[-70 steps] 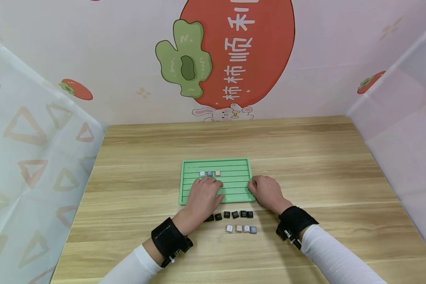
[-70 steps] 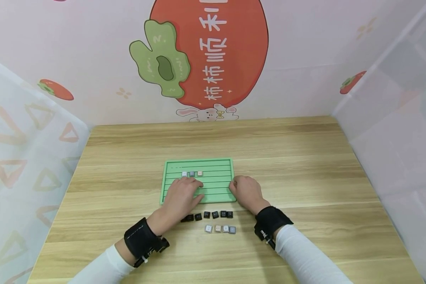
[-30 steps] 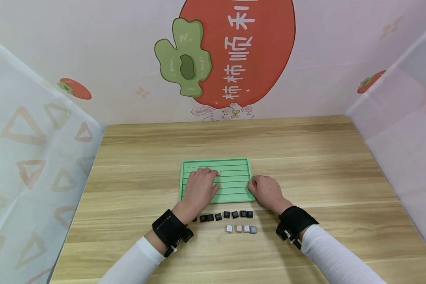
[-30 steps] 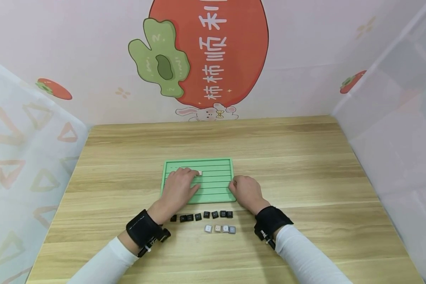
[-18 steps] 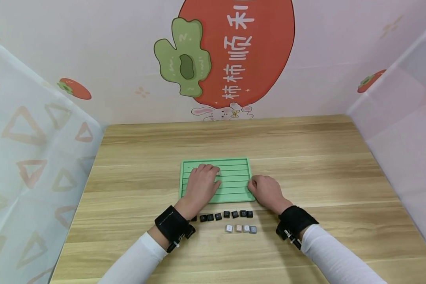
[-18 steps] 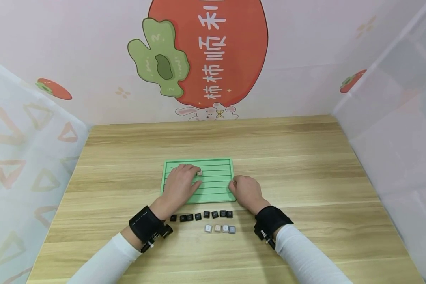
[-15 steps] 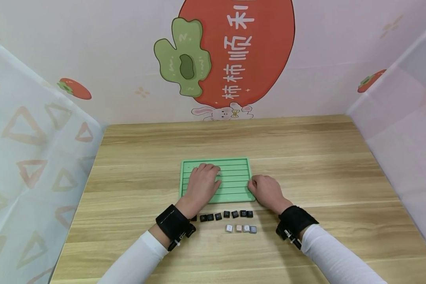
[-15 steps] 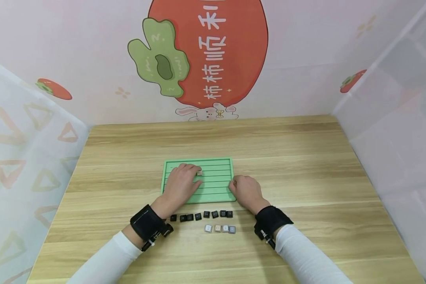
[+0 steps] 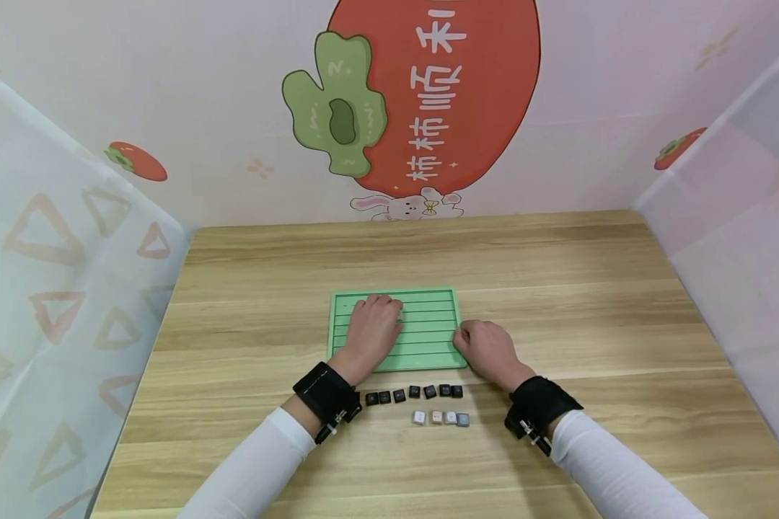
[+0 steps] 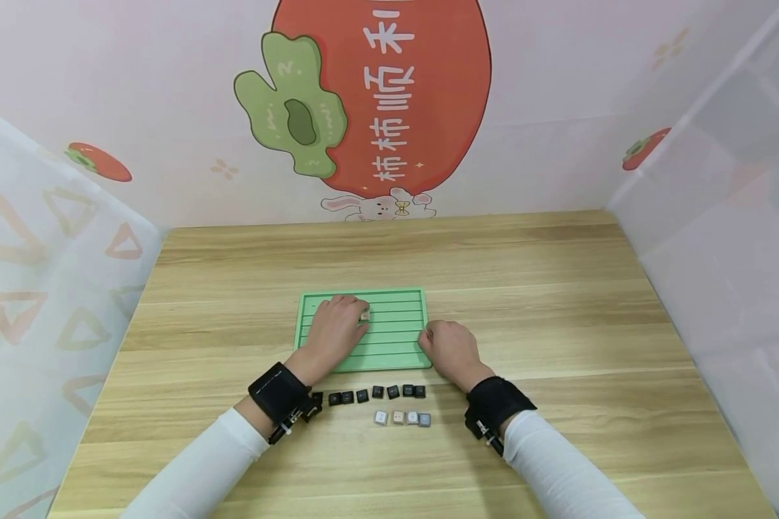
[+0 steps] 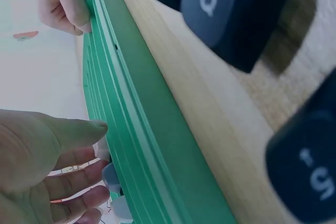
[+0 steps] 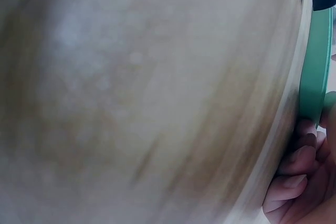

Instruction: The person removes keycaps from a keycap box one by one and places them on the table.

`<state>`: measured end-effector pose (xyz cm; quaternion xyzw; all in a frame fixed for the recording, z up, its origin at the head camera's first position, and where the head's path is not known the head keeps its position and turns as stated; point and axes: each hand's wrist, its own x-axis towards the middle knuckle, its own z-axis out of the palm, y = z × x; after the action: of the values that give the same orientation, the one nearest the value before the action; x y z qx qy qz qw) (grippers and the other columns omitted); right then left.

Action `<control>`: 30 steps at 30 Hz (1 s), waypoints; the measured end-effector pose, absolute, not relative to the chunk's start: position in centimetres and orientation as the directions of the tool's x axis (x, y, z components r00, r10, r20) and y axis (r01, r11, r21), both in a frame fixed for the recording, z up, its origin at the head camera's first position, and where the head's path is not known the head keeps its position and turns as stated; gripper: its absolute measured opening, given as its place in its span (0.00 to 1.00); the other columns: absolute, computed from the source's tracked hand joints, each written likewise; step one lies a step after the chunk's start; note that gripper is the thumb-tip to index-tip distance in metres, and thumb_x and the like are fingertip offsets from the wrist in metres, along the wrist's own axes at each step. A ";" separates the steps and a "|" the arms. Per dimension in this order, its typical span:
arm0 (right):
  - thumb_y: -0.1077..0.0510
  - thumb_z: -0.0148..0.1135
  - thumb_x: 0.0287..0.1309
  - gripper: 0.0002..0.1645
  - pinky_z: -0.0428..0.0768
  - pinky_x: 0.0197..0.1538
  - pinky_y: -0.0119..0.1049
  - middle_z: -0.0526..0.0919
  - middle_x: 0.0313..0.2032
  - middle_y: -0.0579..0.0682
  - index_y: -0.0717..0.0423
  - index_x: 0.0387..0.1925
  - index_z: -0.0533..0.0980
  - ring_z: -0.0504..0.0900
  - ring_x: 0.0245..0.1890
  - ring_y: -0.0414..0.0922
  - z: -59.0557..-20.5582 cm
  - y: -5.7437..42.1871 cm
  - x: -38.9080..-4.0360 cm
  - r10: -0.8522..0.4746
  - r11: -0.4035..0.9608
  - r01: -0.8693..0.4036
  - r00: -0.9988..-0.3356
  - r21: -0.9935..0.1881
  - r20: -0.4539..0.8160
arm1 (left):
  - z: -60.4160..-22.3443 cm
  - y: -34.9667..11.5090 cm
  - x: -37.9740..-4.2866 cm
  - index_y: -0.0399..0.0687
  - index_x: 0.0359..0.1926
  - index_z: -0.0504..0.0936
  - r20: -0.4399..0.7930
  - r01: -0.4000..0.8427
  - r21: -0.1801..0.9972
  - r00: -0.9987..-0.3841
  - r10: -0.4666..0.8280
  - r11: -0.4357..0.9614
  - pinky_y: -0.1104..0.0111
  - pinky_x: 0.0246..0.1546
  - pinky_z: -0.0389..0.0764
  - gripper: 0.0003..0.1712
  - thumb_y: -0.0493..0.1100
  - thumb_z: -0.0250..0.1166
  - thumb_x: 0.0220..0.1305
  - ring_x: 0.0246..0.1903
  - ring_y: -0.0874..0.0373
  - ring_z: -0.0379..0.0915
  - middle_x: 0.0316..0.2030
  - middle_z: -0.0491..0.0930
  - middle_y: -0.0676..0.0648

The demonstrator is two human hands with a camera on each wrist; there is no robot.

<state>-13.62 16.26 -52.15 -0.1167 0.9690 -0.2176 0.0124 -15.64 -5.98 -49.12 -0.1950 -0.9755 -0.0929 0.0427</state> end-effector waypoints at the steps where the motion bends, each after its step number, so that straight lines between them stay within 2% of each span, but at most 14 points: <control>1: 0.56 0.50 0.58 0.22 0.58 0.20 0.34 0.54 0.11 0.41 0.49 0.10 0.59 0.57 0.13 0.40 -52.2 16.3 -13.6 -0.232 0.879 -0.221 -0.972 -0.423 0.027 | -49.2 -6.0 -15.7 0.48 0.42 0.85 0.118 0.390 0.163 -0.920 0.374 0.906 0.60 0.36 0.73 0.13 0.43 0.66 0.55 0.40 0.52 0.75 0.38 0.83 0.48; 8: 0.56 0.50 0.58 0.22 0.60 0.20 0.35 0.56 0.11 0.42 0.50 0.10 0.60 0.59 0.14 0.41 -52.0 16.3 -13.5 -0.232 0.879 -0.220 -0.972 -0.423 0.023 | -49.5 -6.0 -16.0 0.47 0.37 0.85 0.144 0.409 0.162 -0.910 0.389 0.898 0.61 0.31 0.72 0.07 0.39 0.63 0.57 0.34 0.53 0.74 0.33 0.82 0.48; 16: 0.57 0.50 0.58 0.22 0.59 0.20 0.35 0.56 0.11 0.42 0.50 0.10 0.60 0.58 0.14 0.40 -51.9 16.2 -13.6 -0.233 0.878 -0.221 -0.972 -0.425 0.024 | -49.5 -6.0 -16.1 0.48 0.36 0.86 0.143 0.415 0.157 -0.907 0.395 0.896 0.60 0.33 0.72 0.10 0.41 0.58 0.64 0.34 0.53 0.74 0.33 0.83 0.49; 24: 0.56 0.50 0.58 0.22 0.59 0.20 0.35 0.56 0.11 0.42 0.50 0.10 0.60 0.58 0.13 0.40 -51.9 16.2 -13.6 -0.234 0.877 -0.222 -0.972 -0.426 0.024 | -49.4 -6.0 -16.2 0.48 0.35 0.86 0.145 0.424 0.166 -0.904 0.403 0.890 0.59 0.35 0.72 0.10 0.40 0.57 0.64 0.35 0.53 0.75 0.33 0.83 0.49; 30: 0.56 0.50 0.59 0.22 0.58 0.20 0.35 0.56 0.11 0.42 0.49 0.10 0.60 0.58 0.13 0.40 -51.9 16.3 -13.5 -0.235 0.876 -0.222 -0.972 -0.428 0.025 | -49.1 -5.9 -16.3 0.48 0.31 0.85 0.176 0.429 0.143 -0.898 0.403 0.892 0.60 0.31 0.71 0.10 0.38 0.56 0.62 0.29 0.55 0.72 0.30 0.83 0.50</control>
<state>-13.51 16.25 -51.86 -0.1179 0.9684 -0.2195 0.0140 -16.34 -5.94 -49.07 -0.2143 -0.9701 -0.0892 0.0712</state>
